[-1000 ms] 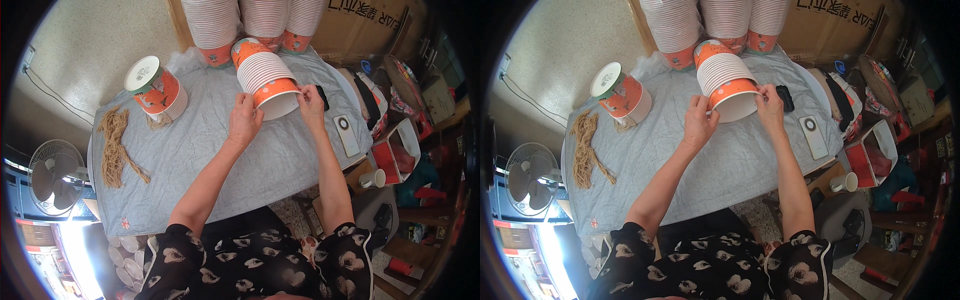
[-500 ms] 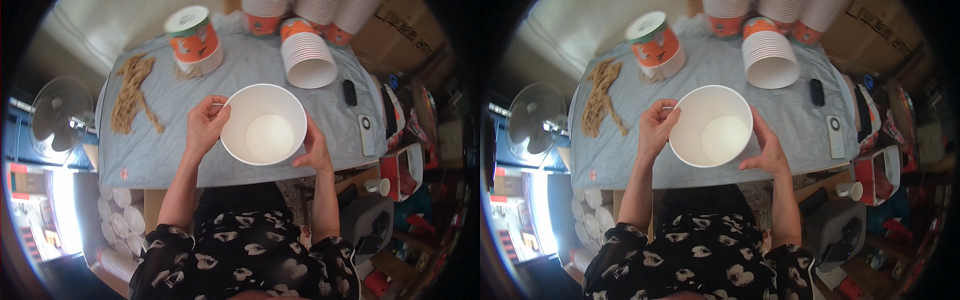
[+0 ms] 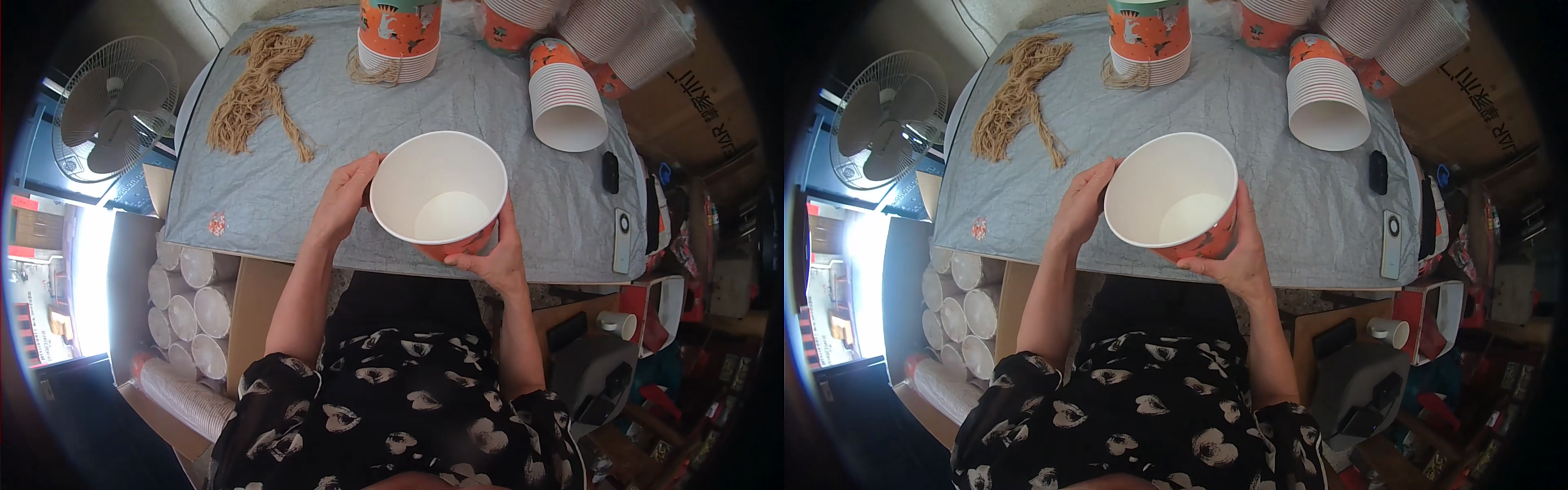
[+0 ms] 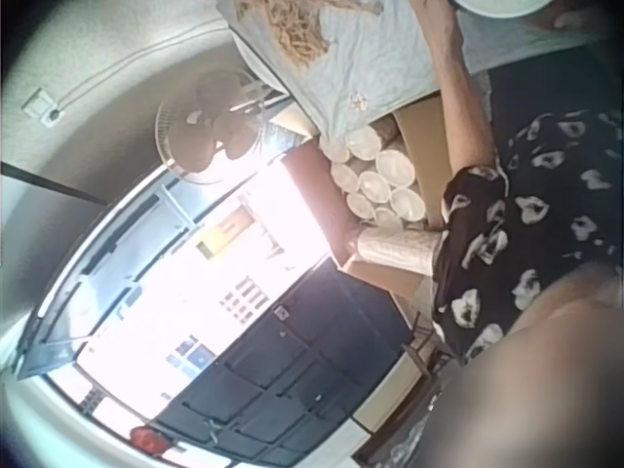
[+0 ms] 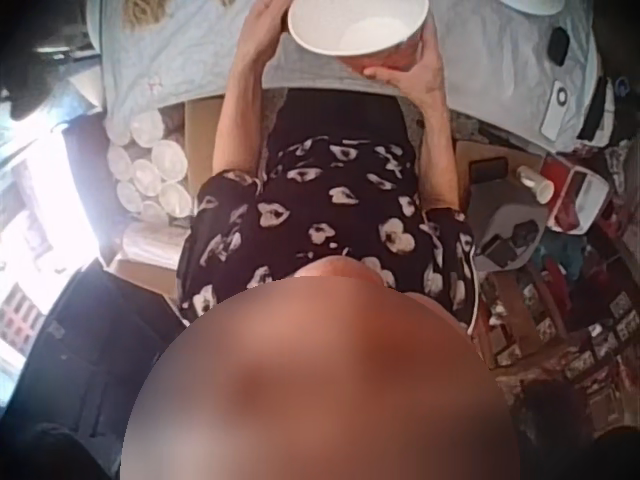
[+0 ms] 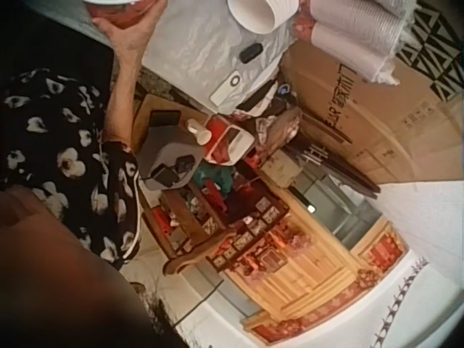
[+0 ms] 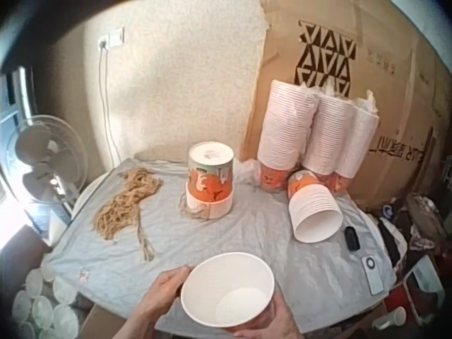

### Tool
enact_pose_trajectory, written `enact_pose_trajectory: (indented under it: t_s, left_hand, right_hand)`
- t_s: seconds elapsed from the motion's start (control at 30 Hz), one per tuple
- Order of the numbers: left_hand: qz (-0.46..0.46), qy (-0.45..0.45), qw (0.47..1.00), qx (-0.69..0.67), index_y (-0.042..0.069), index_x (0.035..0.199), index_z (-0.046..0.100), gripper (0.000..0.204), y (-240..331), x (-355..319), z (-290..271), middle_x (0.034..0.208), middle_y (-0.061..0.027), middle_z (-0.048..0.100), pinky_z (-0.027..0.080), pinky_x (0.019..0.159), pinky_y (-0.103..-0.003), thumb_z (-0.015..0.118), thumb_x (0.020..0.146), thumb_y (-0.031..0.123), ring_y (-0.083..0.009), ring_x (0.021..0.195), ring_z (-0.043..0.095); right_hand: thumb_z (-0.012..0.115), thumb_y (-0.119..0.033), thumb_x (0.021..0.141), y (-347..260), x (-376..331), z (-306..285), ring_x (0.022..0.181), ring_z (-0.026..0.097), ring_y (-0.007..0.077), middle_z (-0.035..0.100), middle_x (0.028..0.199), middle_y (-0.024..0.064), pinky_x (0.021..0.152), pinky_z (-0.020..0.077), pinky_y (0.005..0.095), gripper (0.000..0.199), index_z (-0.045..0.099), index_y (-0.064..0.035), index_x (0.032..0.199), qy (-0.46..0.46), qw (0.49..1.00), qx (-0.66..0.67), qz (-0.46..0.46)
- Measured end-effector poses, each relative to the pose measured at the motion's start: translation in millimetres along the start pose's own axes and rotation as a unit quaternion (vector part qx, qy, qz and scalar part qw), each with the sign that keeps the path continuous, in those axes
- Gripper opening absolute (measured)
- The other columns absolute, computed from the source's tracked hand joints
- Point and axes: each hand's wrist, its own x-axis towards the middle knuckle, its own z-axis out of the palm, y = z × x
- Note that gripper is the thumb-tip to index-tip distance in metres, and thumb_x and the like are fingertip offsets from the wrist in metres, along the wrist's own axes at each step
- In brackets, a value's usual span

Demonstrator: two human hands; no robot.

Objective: Attaching and tying strings to paper buckets for packaging.

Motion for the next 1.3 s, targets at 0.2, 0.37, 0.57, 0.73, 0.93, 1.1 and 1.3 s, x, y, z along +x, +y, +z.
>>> enact_pose_trajectory:
  t_s: [0.2,0.37,0.57,0.73,0.93,1.1,1.3]
  left_hand:
    - [-0.007,-0.051,0.999,-0.013,0.001,0.129,0.065,0.035,-12.6,-3.9,-16.5,0.11,-0.0036,0.072,0.053,0.08,-0.024,0.059,0.102,0.022,-0.008,0.092,0.066]
    - [-0.009,-0.092,0.995,-0.029,0.001,0.132,0.062,0.035,-8.8,-4.0,-19.6,0.107,-0.0033,0.073,0.055,0.075,-0.023,0.062,0.101,0.016,-0.0069,0.089,0.068]
    - [-0.008,-0.067,0.997,-0.021,0.002,0.122,0.063,0.025,-1.8,-2.1,-13.2,0.098,-0.0024,0.072,0.053,0.071,-0.024,0.062,0.1,0.015,-0.0056,0.082,0.066]
    - [0.016,-0.044,0.999,0.001,0.002,0.12,0.063,0.024,-2.7,-0.6,-9.6,0.095,-0.0032,0.073,0.053,0.069,-0.024,0.064,0.099,0.013,-0.0056,0.081,0.066]
    - [0.0,-0.034,0.999,-0.002,0.001,0.117,0.064,0.022,-0.4,-0.3,-7.3,0.097,-0.0041,0.074,0.054,0.07,-0.024,0.065,0.098,0.012,-0.0064,0.081,0.067]
    - [0.001,-0.03,1.0,0.004,0.001,0.113,0.067,0.019,3.9,-2.0,-2.4,0.097,-0.0034,0.074,0.054,0.07,-0.024,0.066,0.098,0.013,-0.0067,0.081,0.067]
    - [-0.001,-0.023,1.0,0.02,0.001,0.11,0.069,0.019,2.6,-2.0,-2.0,0.093,-0.002,0.073,0.053,0.07,-0.024,0.066,0.097,0.016,-0.0062,0.08,0.066]
  right_hand:
    - [0.095,-0.058,0.051,-13.5,-11.3,6.6,0.134,0.045,0.04,0.042,0.148,0.0225,0.112,0.0388,0.0506,0.136,0.03,0.0017,0.154,0.012,0.949,-0.281,-0.14]
    - [0.092,-0.064,0.051,-6.5,-9.5,8.7,0.139,0.042,0.0391,0.039,0.151,0.0221,0.116,0.0353,0.0499,0.136,0.034,0.0061,0.151,-0.004,0.957,-0.246,-0.153]
    - [0.094,-0.06,0.052,-2.5,-8.9,28.5,0.139,0.045,0.0379,0.038,0.153,0.0238,0.114,0.0396,0.048,0.138,0.028,0.0053,0.154,-0.005,0.959,-0.211,-0.189]
    - [0.095,-0.059,0.052,-5.0,-12.7,35.2,0.138,0.045,0.0387,0.04,0.152,0.0239,0.114,0.04,0.0483,0.137,0.029,0.0048,0.153,0.008,0.956,-0.217,-0.2]
    - [0.094,-0.06,0.052,-7.4,-14.9,35.3,0.138,0.045,0.042,0.039,0.152,0.0266,0.113,0.0395,0.0504,0.136,0.029,0.0052,0.153,0.008,0.946,-0.24,-0.216]
    - [0.094,-0.061,0.052,-3.7,-18.6,35.3,0.137,0.045,0.0438,0.038,0.152,0.0288,0.113,0.0391,0.052,0.136,0.029,0.0063,0.152,0.01,0.939,-0.249,-0.235]
    - [0.094,-0.06,0.051,-0.7,-21.4,36.1,0.137,0.044,0.0446,0.039,0.151,0.03,0.113,0.0391,0.0529,0.137,0.03,0.0071,0.151,0.02,0.937,-0.249,-0.246]
